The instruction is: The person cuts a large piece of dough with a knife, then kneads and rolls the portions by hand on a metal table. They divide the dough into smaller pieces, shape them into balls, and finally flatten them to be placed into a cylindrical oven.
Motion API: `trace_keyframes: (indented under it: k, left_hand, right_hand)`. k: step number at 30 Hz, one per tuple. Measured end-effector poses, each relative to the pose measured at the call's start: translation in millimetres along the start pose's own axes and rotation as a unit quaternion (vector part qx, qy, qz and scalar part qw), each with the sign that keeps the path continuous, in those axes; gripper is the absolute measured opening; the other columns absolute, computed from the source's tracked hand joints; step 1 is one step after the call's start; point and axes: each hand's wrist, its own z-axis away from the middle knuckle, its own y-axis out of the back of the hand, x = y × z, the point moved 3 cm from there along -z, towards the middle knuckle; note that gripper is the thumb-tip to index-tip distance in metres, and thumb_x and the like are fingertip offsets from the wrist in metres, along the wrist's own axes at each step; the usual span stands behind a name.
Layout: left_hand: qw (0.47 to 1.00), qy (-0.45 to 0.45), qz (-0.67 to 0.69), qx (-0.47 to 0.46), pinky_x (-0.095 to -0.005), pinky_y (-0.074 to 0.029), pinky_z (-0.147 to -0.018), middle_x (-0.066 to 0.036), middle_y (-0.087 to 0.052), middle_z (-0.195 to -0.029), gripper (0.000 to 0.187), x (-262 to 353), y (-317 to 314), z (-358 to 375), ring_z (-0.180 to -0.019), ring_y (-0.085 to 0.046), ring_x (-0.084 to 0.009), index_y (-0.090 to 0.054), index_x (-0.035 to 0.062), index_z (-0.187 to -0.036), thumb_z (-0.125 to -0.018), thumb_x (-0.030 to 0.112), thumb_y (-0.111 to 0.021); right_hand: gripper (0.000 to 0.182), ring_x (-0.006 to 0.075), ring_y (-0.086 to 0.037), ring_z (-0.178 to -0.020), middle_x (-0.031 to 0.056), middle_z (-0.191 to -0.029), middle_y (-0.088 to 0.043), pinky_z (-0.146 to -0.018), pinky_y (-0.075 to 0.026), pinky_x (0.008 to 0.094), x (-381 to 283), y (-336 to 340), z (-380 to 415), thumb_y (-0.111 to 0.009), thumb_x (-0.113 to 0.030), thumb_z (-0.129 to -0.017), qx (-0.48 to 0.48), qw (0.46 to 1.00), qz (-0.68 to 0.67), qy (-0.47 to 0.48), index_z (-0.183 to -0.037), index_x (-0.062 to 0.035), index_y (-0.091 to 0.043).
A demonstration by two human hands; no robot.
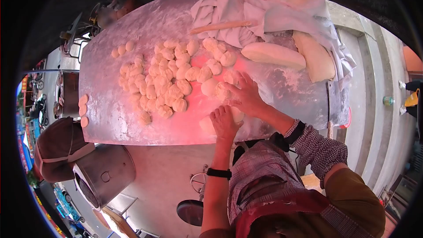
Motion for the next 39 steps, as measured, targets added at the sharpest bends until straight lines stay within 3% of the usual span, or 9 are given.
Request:
trace_keyframes:
  k: [3, 5, 9, 11, 21, 25, 27, 31, 39]
  left_hand:
    - [0.998, 0.008, 0.016, 0.052, -0.0436, -0.039, -0.083, -0.009, -0.058, -0.094, 0.045, -4.5, 3.0, 10.8, -0.090, -0.056, -0.0275, -0.056, 0.0067, -0.099, -0.065, 0.027, -0.079]
    - [0.993, 0.003, 0.052, 0.110, -0.0436, -0.040, -0.084, -0.010, -0.058, -0.094, 0.048, 3.7, 11.3, 14.6, -0.092, -0.056, -0.0294, -0.055, 0.0060, -0.103, -0.065, 0.025, -0.078]
    - [0.983, -0.023, 0.047, 0.178, -0.0431, -0.041, -0.085, -0.011, -0.057, -0.093, 0.044, 15.0, 12.3, 15.6, -0.093, -0.056, -0.0302, -0.053, 0.0050, -0.104, -0.070, 0.024, -0.073]
    - [0.988, 0.001, 0.035, 0.153, -0.0427, -0.041, -0.086, -0.011, -0.057, -0.090, 0.034, 12.6, -4.2, 14.0, -0.091, -0.057, -0.0300, -0.052, 0.0051, -0.101, -0.075, 0.020, -0.067]
    - [0.994, -0.006, -0.045, 0.097, -0.0390, -0.041, -0.077, -0.010, -0.058, -0.082, 0.017, 11.4, -17.2, 4.2, -0.080, -0.056, -0.0288, -0.057, 0.0059, -0.083, -0.075, 0.020, -0.063]
    - [0.999, 0.018, 0.024, 0.041, -0.0424, -0.040, -0.084, -0.009, -0.058, -0.085, 0.018, -1.2, -20.4, -22.7, -0.090, -0.056, -0.0269, -0.060, 0.0070, -0.086, -0.077, 0.023, -0.064]
    - [0.999, 0.044, 0.022, -0.010, -0.0440, -0.039, -0.087, -0.010, -0.059, -0.089, 0.026, -2.1, -17.4, -22.9, -0.094, -0.056, -0.0271, -0.061, 0.0069, -0.090, -0.076, 0.028, -0.068]
    - [0.999, 0.046, -0.017, 0.016, -0.0449, -0.039, -0.088, -0.009, -0.056, -0.095, 0.056, -19.3, 10.5, 5.1, -0.100, -0.053, -0.0267, -0.060, 0.0056, -0.101, -0.059, 0.036, -0.082]
    - [0.986, -0.017, 0.060, 0.153, -0.0442, -0.038, -0.088, -0.008, -0.056, -0.093, 0.042, -9.7, 14.7, 25.3, -0.092, -0.054, -0.0270, -0.056, 0.0056, -0.106, -0.070, 0.019, -0.071]
  right_hand:
    - [0.047, 0.0346, -0.053, -0.113, 0.0148, -0.123, -0.056, -0.091, -0.043, 0.0444, -9.9, -5.8, 15.9, -0.066, -0.039, -0.084, 0.107, 0.989, 0.090, -0.039, -0.120, -0.0100, -0.059]
    - [0.035, 0.0381, -0.063, -0.091, 0.0192, -0.100, -0.066, -0.080, -0.049, 0.0430, 12.8, -50.3, 43.0, -0.059, -0.034, -0.088, -0.013, 0.880, -0.228, -0.417, -0.106, -0.0041, -0.066]
    - [0.029, 0.0397, -0.064, -0.075, 0.0227, -0.080, -0.065, -0.071, -0.051, 0.0427, 14.6, -63.0, 42.8, -0.056, -0.026, -0.087, 0.059, 0.886, -0.211, -0.409, -0.089, 0.0000, -0.067]
    - [0.029, 0.0212, -0.063, -0.069, 0.0159, -0.072, -0.064, -0.068, -0.049, 0.0360, 12.5, -58.2, 43.0, -0.053, -0.025, -0.089, 0.023, 0.892, -0.190, -0.410, -0.085, 0.0014, -0.064]
    - [0.026, 0.0228, -0.064, -0.066, 0.0182, -0.074, -0.064, -0.062, -0.050, 0.0339, 15.1, -25.6, 39.8, -0.060, -0.025, -0.082, -0.005, 0.919, -0.127, -0.374, -0.081, 0.0003, -0.066]
    - [0.021, 0.0123, -0.062, -0.069, 0.0095, -0.063, -0.061, -0.071, -0.050, 0.0314, -35.0, -10.8, 53.6, -0.062, -0.021, -0.082, -0.158, 0.840, -0.403, -0.327, -0.082, -0.0024, -0.072]
    - [0.023, 0.0202, -0.064, -0.092, 0.0161, -0.086, -0.068, -0.084, -0.048, 0.0345, -50.8, 12.2, 33.1, -0.064, -0.024, -0.085, -0.245, 0.909, -0.272, -0.200, -0.096, -0.0054, -0.072]
    - [0.050, 0.0341, -0.045, -0.121, 0.0147, -0.134, -0.048, -0.097, -0.038, 0.0404, -11.9, 17.1, 10.6, -0.065, -0.035, -0.086, 0.050, 0.972, 0.214, -0.080, -0.129, -0.0106, -0.055]
    - [0.028, 0.0407, -0.064, -0.080, 0.0234, -0.079, -0.064, -0.075, -0.051, 0.0452, 1.2, -81.6, 34.1, -0.058, -0.026, -0.086, 0.054, 0.894, -0.193, -0.401, -0.086, 0.0005, -0.066]
